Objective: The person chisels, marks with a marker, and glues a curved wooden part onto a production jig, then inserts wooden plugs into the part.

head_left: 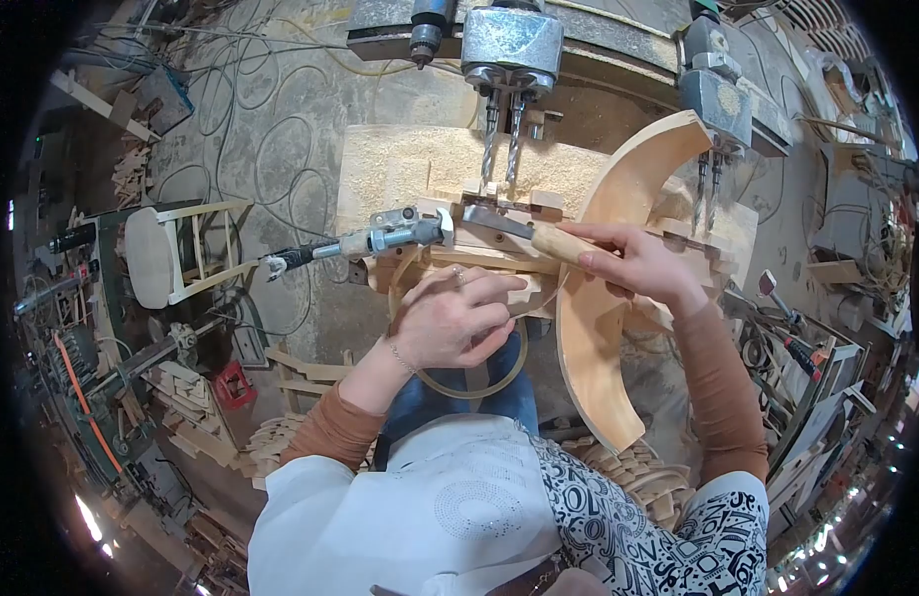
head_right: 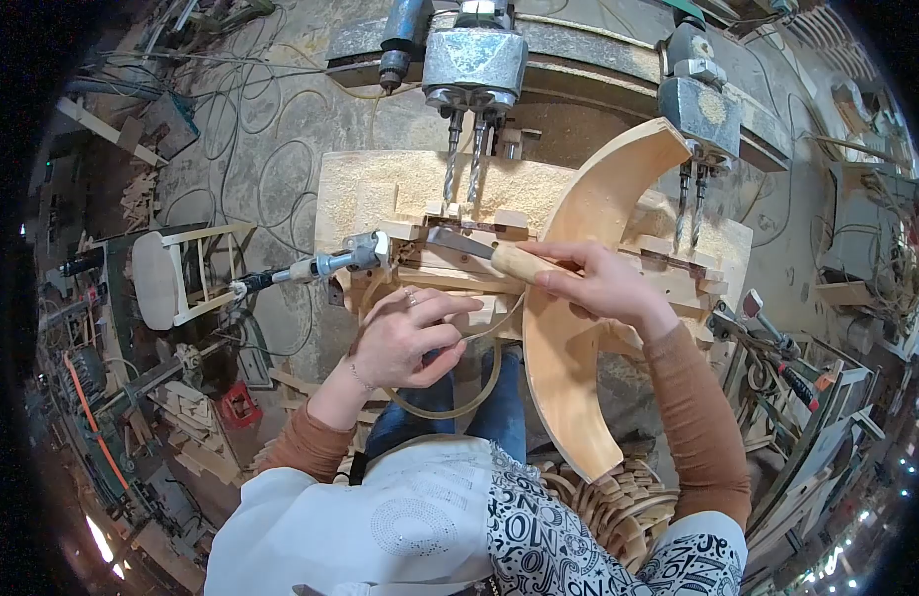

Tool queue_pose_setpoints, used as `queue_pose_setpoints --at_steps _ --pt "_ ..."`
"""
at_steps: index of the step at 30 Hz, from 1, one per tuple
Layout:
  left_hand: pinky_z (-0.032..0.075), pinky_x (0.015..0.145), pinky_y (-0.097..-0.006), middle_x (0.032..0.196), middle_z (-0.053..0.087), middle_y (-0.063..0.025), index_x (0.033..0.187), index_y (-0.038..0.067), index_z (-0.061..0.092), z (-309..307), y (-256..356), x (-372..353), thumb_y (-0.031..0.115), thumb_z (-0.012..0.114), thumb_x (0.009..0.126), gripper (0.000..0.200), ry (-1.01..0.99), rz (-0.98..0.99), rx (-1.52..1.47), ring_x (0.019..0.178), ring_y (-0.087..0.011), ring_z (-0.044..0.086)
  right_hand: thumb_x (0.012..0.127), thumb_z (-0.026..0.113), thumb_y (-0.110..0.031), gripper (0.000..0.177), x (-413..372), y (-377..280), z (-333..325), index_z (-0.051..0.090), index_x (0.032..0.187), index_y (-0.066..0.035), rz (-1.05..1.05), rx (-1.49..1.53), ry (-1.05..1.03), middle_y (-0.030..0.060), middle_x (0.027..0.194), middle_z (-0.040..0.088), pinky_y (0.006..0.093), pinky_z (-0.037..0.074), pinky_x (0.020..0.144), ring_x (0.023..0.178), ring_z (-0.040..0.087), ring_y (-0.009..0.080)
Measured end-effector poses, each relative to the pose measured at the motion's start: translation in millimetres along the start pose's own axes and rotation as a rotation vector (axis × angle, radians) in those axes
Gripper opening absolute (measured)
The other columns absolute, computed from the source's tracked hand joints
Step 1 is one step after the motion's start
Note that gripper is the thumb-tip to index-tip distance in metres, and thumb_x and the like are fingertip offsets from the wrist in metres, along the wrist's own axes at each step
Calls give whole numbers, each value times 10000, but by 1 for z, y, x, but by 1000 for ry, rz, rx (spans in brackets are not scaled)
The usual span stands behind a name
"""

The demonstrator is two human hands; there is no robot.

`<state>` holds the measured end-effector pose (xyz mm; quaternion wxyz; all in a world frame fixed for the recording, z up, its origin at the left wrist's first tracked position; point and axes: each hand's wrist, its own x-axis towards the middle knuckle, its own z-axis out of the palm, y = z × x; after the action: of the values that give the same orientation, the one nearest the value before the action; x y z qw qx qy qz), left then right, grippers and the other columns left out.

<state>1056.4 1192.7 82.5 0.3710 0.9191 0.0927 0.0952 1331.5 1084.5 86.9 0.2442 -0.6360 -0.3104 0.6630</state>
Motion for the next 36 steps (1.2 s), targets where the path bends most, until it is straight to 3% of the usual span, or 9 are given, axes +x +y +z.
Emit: queue_pose_setpoints --at_steps 5,18,23,24,27,28,29,31,36 --pt "496 863 -336 1220 675 -40 719 101 603 -3 -2 -1 142 709 809 146 21 28 -8 953 -210 661 976 641 -245 489 10 -1 2 546 1437 -115 24 199 -72 -25 750 555 225 348 446 515 452 43" --pt "521 834 -347 1221 675 -55 732 95 611 -2 -2 -1 134 711 808 131 3 54 -24 954 -222 668 967 639 -248 470 -3 -3 -2 572 1422 -155 50 111 21 -16 772 590 234 388 468 521 462 48" --pt "535 797 -342 1224 675 -44 738 88 612 0 1 1 128 708 813 129 -13 31 -8 960 -224 679 956 644 -311 446 5 -10 -15 618 1378 -168 -89 -199 65 16 756 647 258 445 520 548 513 71" --pt "535 797 -342 1224 675 -44 738 88 612 1 1 2 128 708 813 129 -22 38 -6 960 -224 679 950 649 -354 452 17 -6 -9 631 1366 -177 -527 -526 233 20 685 621 269 457 532 558 539 86" --pt "542 792 -344 1218 676 -44 737 83 607 1 5 1 122 710 814 135 -51 -4 -12 954 -226 683 951 646 -399 484 10 -22 -8 623 1371 -160 -380 -578 179 44 675 614 284 466 531 554 556 99" --pt "546 786 -345 1215 677 -45 737 82 606 0 5 2 116 709 814 134 -52 -1 18 948 -228 685 959 647 -396 497 0 -38 -5 607 1385 -144 -81 -321 85 55 702 626 281 455 504 538 553 100" --pt "551 780 -347 1212 678 -46 737 82 605 0 5 4 111 708 815 132 -47 1 48 941 -230 686 959 647 -396 497 1 -30 -7 607 1385 -144 -83 -322 91 55 702 626 281 455 504 538 553 100" --pt "558 749 -343 1204 682 -49 731 79 596 1 5 4 104 708 813 141 -33 16 66 912 -224 692 962 653 -373 514 9 -8 -8 579 1411 -134 13 131 -85 53 734 633 262 443 483 527 544 95" --pt "559 718 -338 1194 688 -70 719 65 577 3 4 2 80 707 812 160 -17 -19 18 862 -215 698 985 623 -316 485 -3 -12 10 552 1435 -149 -23 -75 37 23 744 611 244 424 458 509 522 82"
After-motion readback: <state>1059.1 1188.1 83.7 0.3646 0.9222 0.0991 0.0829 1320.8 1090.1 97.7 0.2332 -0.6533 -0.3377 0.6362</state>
